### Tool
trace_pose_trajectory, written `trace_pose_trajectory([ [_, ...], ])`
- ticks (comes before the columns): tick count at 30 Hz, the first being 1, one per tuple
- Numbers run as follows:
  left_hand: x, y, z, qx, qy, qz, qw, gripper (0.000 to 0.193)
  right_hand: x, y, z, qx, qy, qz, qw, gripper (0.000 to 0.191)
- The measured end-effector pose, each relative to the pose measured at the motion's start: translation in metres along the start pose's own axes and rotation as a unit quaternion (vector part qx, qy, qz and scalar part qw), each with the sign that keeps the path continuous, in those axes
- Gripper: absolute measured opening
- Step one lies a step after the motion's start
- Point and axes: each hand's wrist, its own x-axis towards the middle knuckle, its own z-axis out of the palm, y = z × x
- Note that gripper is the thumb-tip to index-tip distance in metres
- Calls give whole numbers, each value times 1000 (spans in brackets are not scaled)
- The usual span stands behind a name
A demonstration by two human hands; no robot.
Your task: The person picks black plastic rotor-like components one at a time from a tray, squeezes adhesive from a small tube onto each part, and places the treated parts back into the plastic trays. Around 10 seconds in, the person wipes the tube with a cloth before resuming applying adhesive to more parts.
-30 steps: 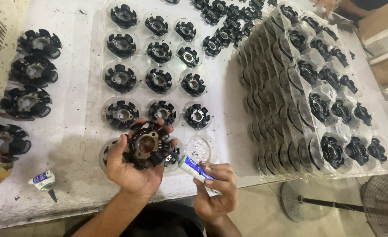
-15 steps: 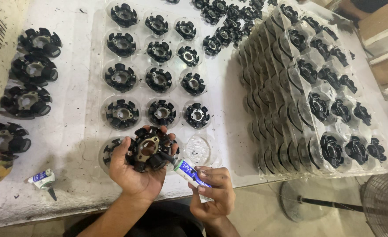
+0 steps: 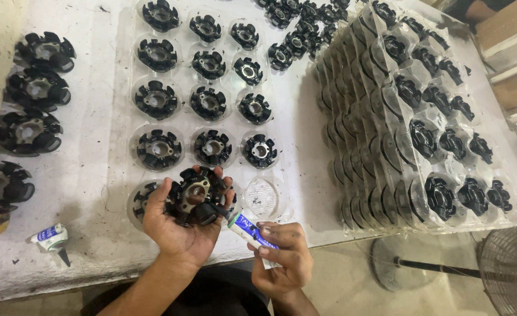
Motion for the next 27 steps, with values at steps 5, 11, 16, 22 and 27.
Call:
trace_pose_trajectory([
  [5, 35, -8, -4, 134, -53, 60, 988, 50, -10, 23, -12, 23, 136, 29, 990, 30],
  [11, 108, -52, -31, 421, -37, 74, 903, 35, -22, 45, -57, 47, 272, 73, 958, 33],
  [16, 127, -72, -45, 840, -214, 80, 492, 23, -29, 46, -79, 39, 294, 91, 951, 32],
  [22, 133, -86, -14, 941, -263, 168, 132, 26, -26, 48, -88, 23, 303, 81, 949, 32],
  [27, 159, -80, 3, 957, -198, 205, -50, 45, -26, 52, -82, 74, 349, 126, 926, 30],
])
